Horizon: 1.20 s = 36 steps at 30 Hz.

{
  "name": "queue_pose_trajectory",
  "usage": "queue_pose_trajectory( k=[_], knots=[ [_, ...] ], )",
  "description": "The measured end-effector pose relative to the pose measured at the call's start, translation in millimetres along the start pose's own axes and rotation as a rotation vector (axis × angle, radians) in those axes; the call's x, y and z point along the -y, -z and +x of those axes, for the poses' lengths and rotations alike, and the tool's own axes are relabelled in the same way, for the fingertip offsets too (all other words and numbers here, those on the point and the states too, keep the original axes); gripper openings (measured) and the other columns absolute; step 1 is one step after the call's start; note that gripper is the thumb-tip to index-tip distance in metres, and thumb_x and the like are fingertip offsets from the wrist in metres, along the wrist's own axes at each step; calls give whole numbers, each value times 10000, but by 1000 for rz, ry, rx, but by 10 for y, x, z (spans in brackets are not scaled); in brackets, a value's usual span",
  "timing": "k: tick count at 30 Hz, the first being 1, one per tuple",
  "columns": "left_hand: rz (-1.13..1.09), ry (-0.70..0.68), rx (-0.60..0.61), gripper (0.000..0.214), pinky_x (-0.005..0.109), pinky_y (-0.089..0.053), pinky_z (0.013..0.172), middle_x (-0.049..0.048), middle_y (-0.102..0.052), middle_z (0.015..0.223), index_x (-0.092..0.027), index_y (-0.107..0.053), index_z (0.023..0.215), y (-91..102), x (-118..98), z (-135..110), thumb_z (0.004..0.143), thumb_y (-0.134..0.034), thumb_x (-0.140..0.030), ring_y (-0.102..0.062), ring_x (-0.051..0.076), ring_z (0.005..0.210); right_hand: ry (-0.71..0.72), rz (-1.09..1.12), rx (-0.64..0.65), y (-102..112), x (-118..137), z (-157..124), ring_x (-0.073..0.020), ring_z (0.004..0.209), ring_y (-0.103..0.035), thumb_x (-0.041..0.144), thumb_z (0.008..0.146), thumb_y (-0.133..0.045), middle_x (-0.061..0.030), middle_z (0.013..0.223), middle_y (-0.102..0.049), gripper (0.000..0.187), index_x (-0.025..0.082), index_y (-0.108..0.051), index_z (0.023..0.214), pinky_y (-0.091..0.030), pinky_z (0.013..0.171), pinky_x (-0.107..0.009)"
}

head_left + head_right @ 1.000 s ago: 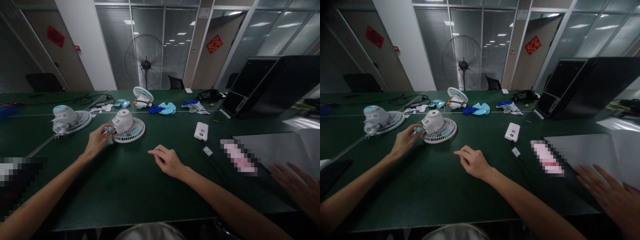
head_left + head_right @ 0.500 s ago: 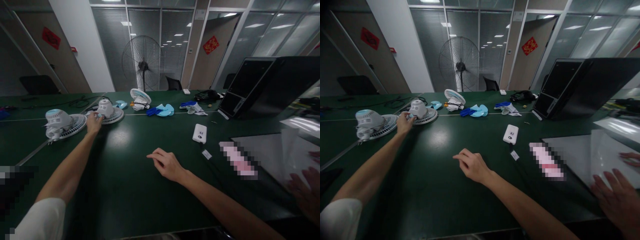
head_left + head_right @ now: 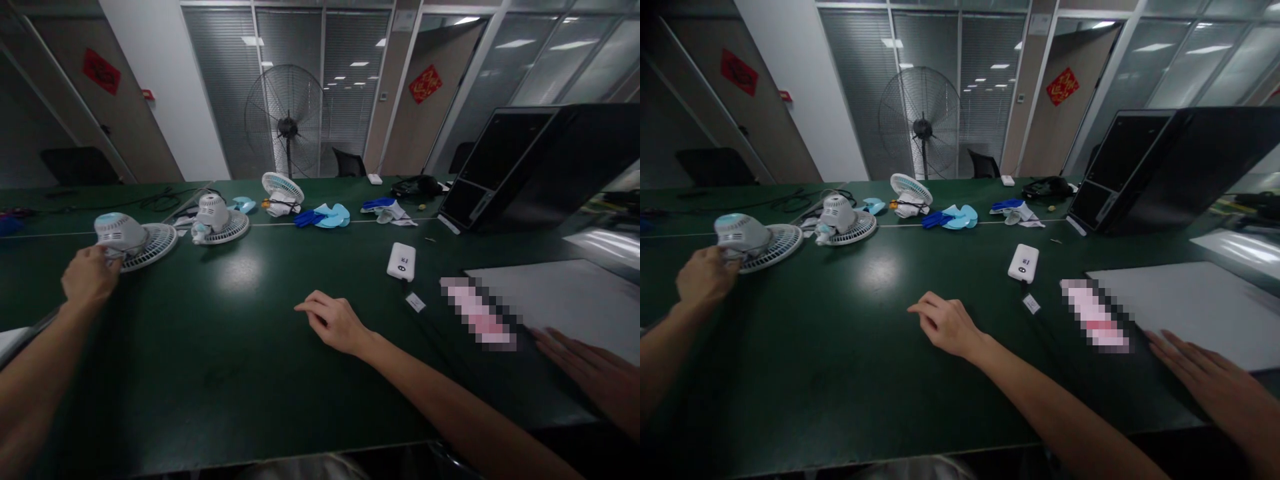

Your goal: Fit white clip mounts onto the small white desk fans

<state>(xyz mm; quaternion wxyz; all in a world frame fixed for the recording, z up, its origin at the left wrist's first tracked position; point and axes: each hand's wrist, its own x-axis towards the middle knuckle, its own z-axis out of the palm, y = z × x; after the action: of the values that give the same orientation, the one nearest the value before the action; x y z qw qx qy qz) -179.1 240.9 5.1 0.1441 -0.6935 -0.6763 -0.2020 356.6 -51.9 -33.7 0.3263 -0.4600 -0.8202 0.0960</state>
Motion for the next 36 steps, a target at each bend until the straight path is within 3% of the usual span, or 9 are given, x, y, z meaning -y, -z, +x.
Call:
queue_pose_trajectory(
  k=[3,8,12,16,21,25,29,32,36],
  knots=[
    [264,-42,48,612,432,-517,780,250,-548,1336,-65,-582,1343,24,-92,62,924,-417,-479,-515,324,975,-17,7,8,10,5,2,-89,727,-591,121,1025,-517,-43,1162,-659,328,205,-654,1311,-474,646,-231],
    [324,-219,121,666,524,-486,873,260,-556,1333,-48,-576,1362,96,-225,54,976,-303,-518,-522,366,1049,-25,-9,16,7,-12,16,-84,717,-587,124,1022,-527,-40,1150,-661,319,203,-659,1301,-470,643,-227],
    [149,-51,161,807,510,-518,829,263,-488,1408,-82,-443,1499,114,-273,51,952,-321,-664,-561,353,1008,-26,-8,19,0,-17,18,-80,714,-587,124,1023,-526,-42,1159,-659,315,200,-658,1298,-474,638,-221],
    [-26,241,130,711,441,-546,811,220,-455,1426,-108,-451,1464,111,-318,53,930,-435,-578,-588,291,932,-17,-6,13,1,-8,13,-90,725,-597,121,1019,-529,-48,1161,-662,321,206,-663,1297,-484,645,-228],
    [-104,212,31,460,456,-522,899,182,-486,1312,-100,-575,1274,151,-509,-55,905,-472,-354,-565,281,945,-19,-11,9,-2,-5,17,-90,715,-596,112,1015,-535,-43,1147,-664,323,212,-664,1294,-479,644,-231],
    [-114,82,-30,413,426,-506,883,150,-519,1231,-117,-603,1198,178,-754,-305,918,-490,-399,-557,289,976,-16,-12,8,-12,-5,25,-93,716,-596,112,1012,-541,-39,1133,-667,315,211,-670,1282,-475,640,-230],
    [-103,-77,-111,324,348,-471,784,104,-582,1131,-161,-630,1085,256,-1030,-733,953,-489,-422,-584,281,960,-5,-15,11,-28,-10,30,-94,718,-599,117,1012,-547,-36,1140,-669,306,211,-671,1276,-481,653,-240],
    [-177,-178,-94,266,292,-428,705,73,-619,1160,-186,-623,1046,375,-1294,-1106,967,-510,-414,-619,248,926,-1,-4,12,-35,-10,31,-93,725,-610,125,1025,-538,-47,1146,-671,292,199,-669,1275,-493,654,-233],
    [-363,-351,-46,173,312,-452,646,50,-659,1126,-231,-625,995,541,-1728,-1545,968,-534,-376,-649,217,797,4,16,4,-17,17,38,-96,715,-610,129,1034,-526,-51,1128,-680,294,193,-659,1287,-496,636,-228]
  ],
)
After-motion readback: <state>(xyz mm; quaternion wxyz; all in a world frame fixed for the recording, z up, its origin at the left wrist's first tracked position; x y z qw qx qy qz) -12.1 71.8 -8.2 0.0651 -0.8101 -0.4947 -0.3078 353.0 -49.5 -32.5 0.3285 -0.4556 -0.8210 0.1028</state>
